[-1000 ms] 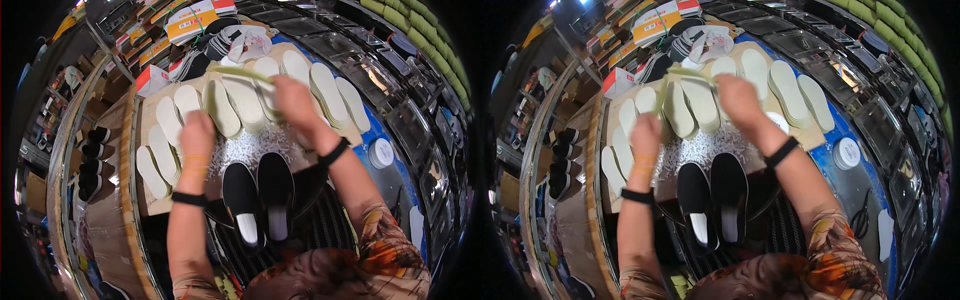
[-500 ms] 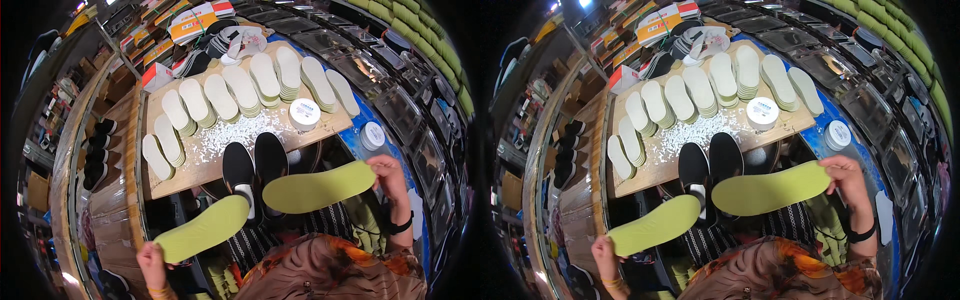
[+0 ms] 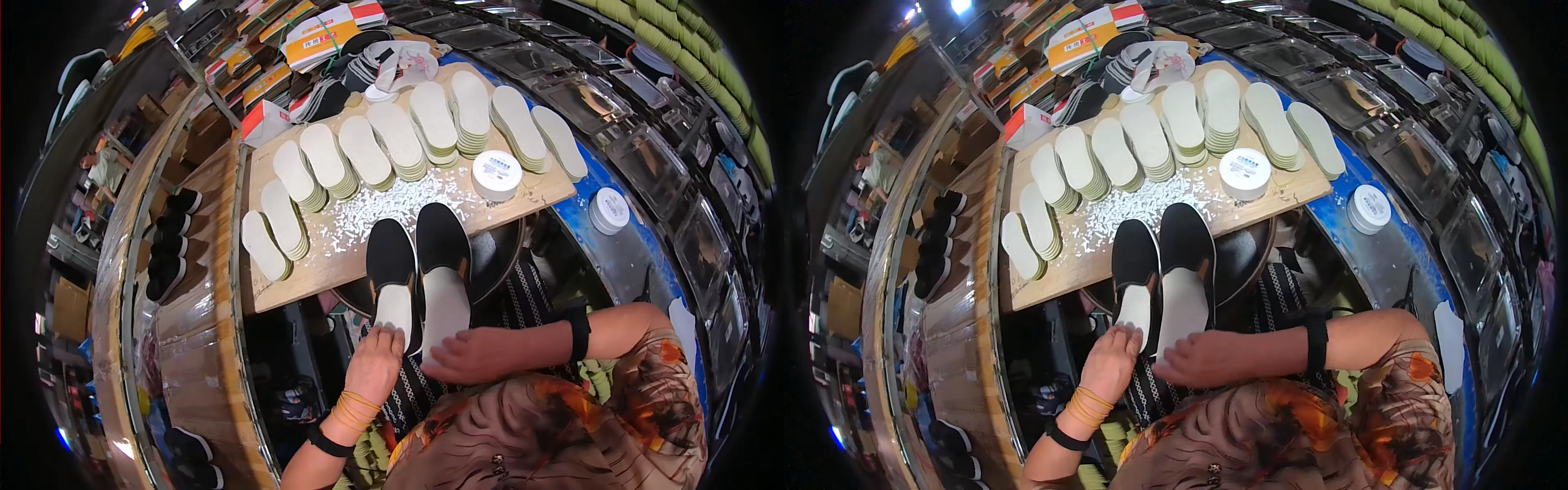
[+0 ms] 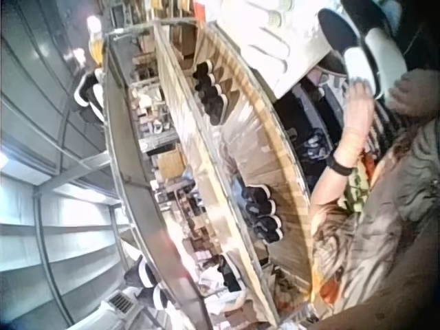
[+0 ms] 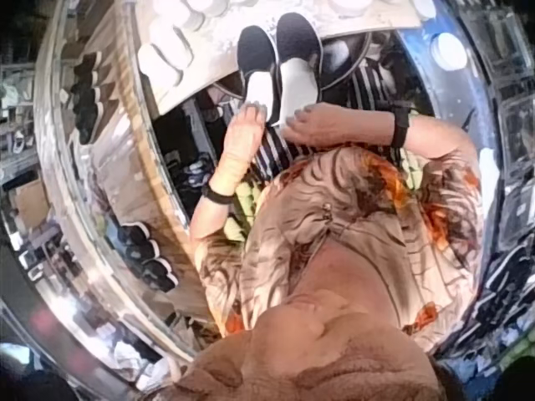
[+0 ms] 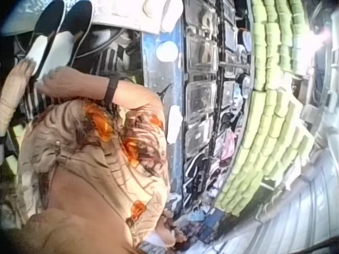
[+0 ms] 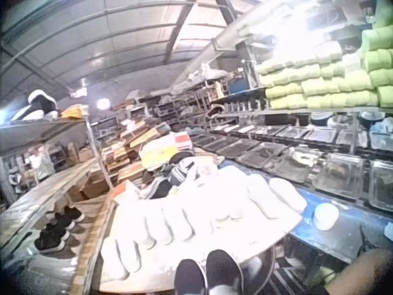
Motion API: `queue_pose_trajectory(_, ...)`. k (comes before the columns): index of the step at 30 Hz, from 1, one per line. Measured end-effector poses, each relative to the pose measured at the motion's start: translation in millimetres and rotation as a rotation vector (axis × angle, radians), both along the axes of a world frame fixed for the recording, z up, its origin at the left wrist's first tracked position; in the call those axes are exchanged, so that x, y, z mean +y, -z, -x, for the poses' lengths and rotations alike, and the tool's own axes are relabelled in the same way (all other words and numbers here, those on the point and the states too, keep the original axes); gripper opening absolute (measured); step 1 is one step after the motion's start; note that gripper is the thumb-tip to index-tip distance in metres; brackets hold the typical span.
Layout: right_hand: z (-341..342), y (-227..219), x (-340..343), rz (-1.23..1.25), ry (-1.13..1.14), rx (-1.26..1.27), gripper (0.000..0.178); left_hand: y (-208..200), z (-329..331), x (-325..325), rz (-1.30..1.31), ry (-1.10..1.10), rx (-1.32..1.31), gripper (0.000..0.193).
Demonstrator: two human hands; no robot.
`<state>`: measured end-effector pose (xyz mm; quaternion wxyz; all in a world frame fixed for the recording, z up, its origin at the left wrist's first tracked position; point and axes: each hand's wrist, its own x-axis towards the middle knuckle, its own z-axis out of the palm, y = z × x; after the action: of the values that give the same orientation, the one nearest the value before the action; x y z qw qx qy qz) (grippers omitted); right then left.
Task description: Inserting insoles into shoes and trimming excess material with scissors.
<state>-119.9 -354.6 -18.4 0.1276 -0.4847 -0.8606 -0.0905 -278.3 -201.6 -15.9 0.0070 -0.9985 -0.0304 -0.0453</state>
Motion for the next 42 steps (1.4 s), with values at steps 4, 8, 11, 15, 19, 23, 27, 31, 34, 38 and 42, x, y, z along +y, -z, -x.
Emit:
queue_pose_trajectory(4,-17,18,-10,-0.112,0.032,0.060,0.034,9,-10,0,-0.167,0.042,0.017,0.031)
queue_pose_trajectory(8,-76,53,10,-0.060,0.154,0.091,0.032,19,-48,15,-0.160,-0.002,0.223,0.023)
queue_pose_trajectory(11,-64,35,14,0.131,0.314,0.204,0.023,21,-65,25,-0.107,0.020,0.464,0.025)
queue_pose_trajectory(15,-55,28,32,0.366,0.586,0.098,0.010,27,-101,46,0.194,0.055,0.948,0.056)
queue_pose_trajectory(19,-54,-2,53,0.585,0.530,-0.130,0.011,68,-70,75,0.375,0.184,0.805,0.062)
queue_pose_trajectory(23,-57,27,51,0.590,0.532,-0.189,0.010,27,-87,19,-0.086,-0.083,0.655,0.040)
queue_pose_trajectory(27,-68,-1,67,0.834,0.392,-0.044,0.014,31,-77,32,0.004,-0.085,0.585,0.055)
queue_pose_trajectory(31,-54,11,76,0.936,0.434,-0.081,0.021,19,-68,47,0.241,-0.081,0.438,0.059)
queue_pose_trajectory(34,-51,41,78,0.886,0.487,-0.119,0.021,0,-68,40,0.352,-0.195,0.336,0.055)
queue_pose_trajectory(38,-60,12,64,0.912,0.441,-0.045,0.024,-3,-76,25,0.544,-0.395,0.242,0.047)
queue_pose_trajectory(42,-74,-52,23,0.547,0.342,0.747,0.022,20,-98,1,0.583,-0.473,0.105,0.044)
